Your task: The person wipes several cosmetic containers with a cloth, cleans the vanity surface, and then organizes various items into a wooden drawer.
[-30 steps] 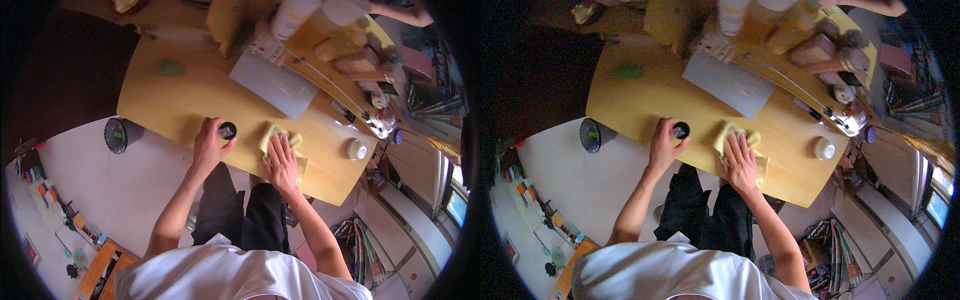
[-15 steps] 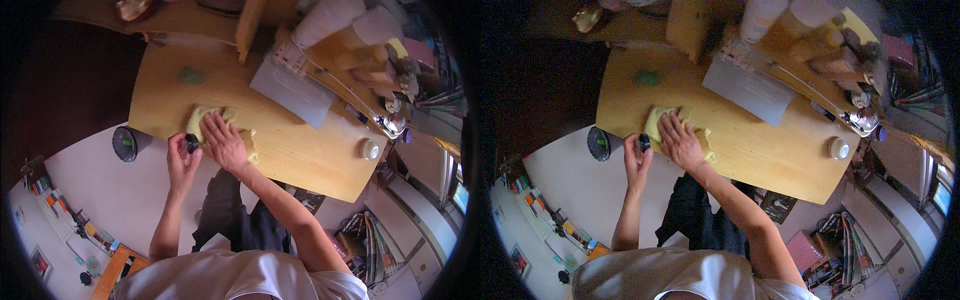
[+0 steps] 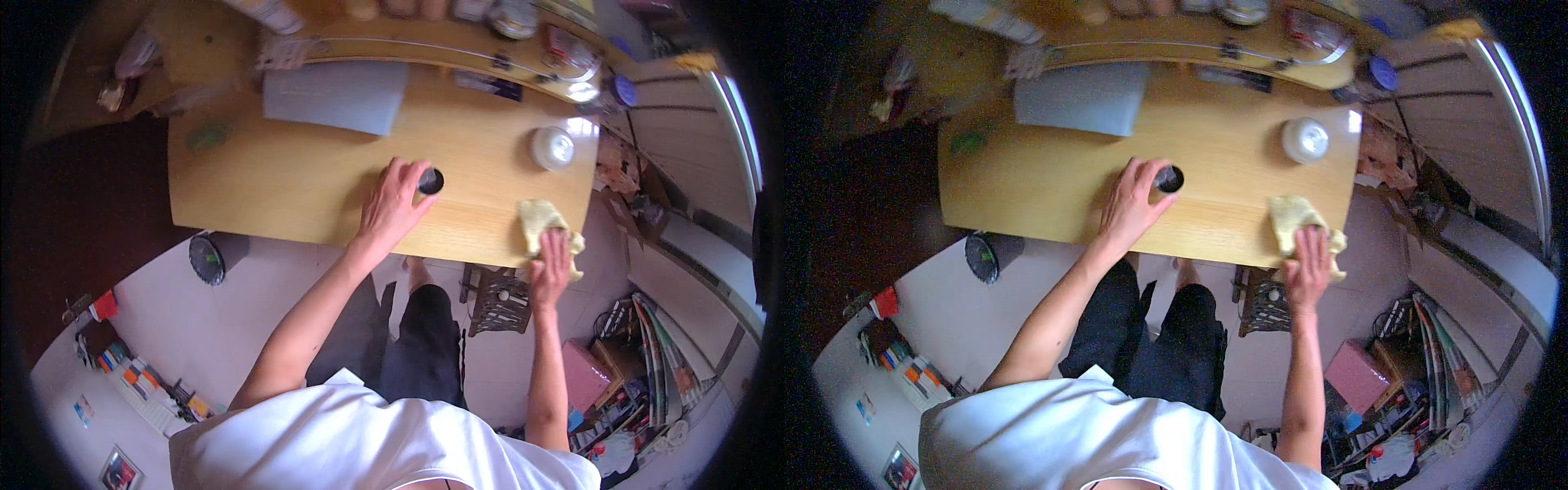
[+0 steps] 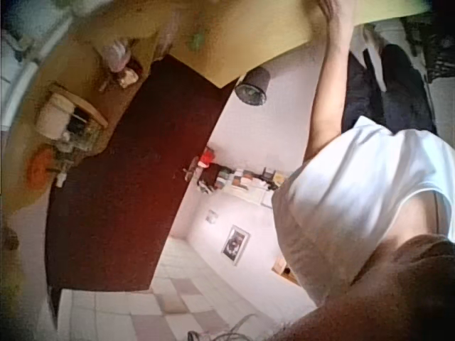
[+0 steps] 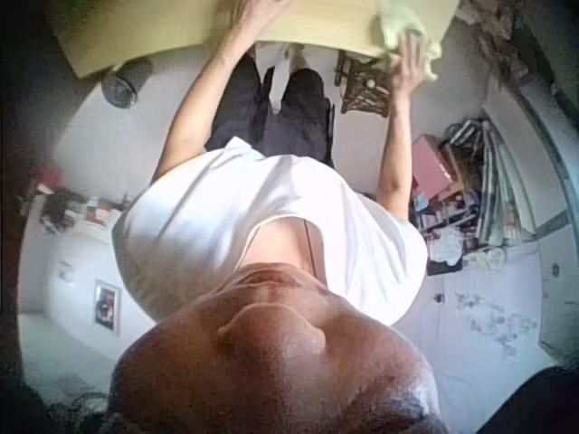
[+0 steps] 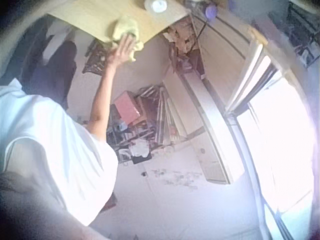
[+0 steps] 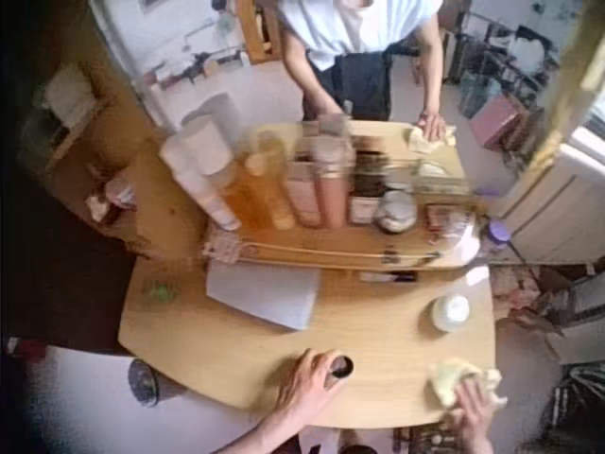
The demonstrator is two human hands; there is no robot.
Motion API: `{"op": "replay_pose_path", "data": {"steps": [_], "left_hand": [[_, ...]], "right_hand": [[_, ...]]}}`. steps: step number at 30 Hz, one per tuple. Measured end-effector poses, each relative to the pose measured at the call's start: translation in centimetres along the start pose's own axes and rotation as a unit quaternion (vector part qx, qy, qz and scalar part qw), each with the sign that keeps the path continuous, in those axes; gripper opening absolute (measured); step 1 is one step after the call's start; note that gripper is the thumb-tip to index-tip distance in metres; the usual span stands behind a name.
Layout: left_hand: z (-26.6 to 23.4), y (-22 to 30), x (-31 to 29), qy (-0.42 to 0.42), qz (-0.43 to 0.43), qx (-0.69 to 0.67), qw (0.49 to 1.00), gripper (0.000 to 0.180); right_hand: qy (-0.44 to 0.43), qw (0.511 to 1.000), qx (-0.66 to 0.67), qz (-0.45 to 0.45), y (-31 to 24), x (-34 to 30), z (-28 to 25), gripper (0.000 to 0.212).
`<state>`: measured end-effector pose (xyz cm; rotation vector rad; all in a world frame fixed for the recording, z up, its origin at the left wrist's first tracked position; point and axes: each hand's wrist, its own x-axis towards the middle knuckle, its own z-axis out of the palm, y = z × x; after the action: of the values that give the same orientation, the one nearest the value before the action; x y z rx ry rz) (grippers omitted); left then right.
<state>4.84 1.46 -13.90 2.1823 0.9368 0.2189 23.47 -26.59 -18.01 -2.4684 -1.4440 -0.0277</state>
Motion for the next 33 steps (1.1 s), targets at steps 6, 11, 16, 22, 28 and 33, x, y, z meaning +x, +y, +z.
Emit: {"op": "replay_pose_path", "data": {"steps": [6, 11, 16, 22, 28, 33], "left_hand": [[2.5, 2.5, 4.0, 0.040, 0.039, 0.026, 0.998, 0.055], [1.0, -0.4, 1.0, 0.025, -0.116, -0.351, 0.929, 0.045], [-1.9, 1.9, 1.5, -0.074, -0.186, -0.575, 0.793, 0.049], [-2.8, 1.1, 0.6, -0.076, -0.156, -0.603, 0.779, 0.051], [-6.9, 0.9, -1.9, -0.118, -0.138, -0.557, 0.810, 0.054], [-10.9, 0.1, -4.8, -0.131, -0.135, -0.453, 0.872, 0.044]], "right_hand": [[0.131, 0.882, 0.131, 0.432, 9.6, -8.8, -3.1, 0.041], [0.136, 0.862, 0.281, 0.399, 2.2, -8.7, -7.5, 0.052], [0.127, 0.861, 0.351, 0.345, -2.3, -3.7, -7.9, 0.052], [0.047, 0.967, 0.220, 0.121, -7.7, 2.0, -6.6, 0.036], [0.001, 0.957, 0.261, 0.123, -15.4, 10.5, -6.0, 0.052], [-0.192, 0.749, 0.612, 0.169, -22.0, 14.5, -4.0, 0.026]]}}
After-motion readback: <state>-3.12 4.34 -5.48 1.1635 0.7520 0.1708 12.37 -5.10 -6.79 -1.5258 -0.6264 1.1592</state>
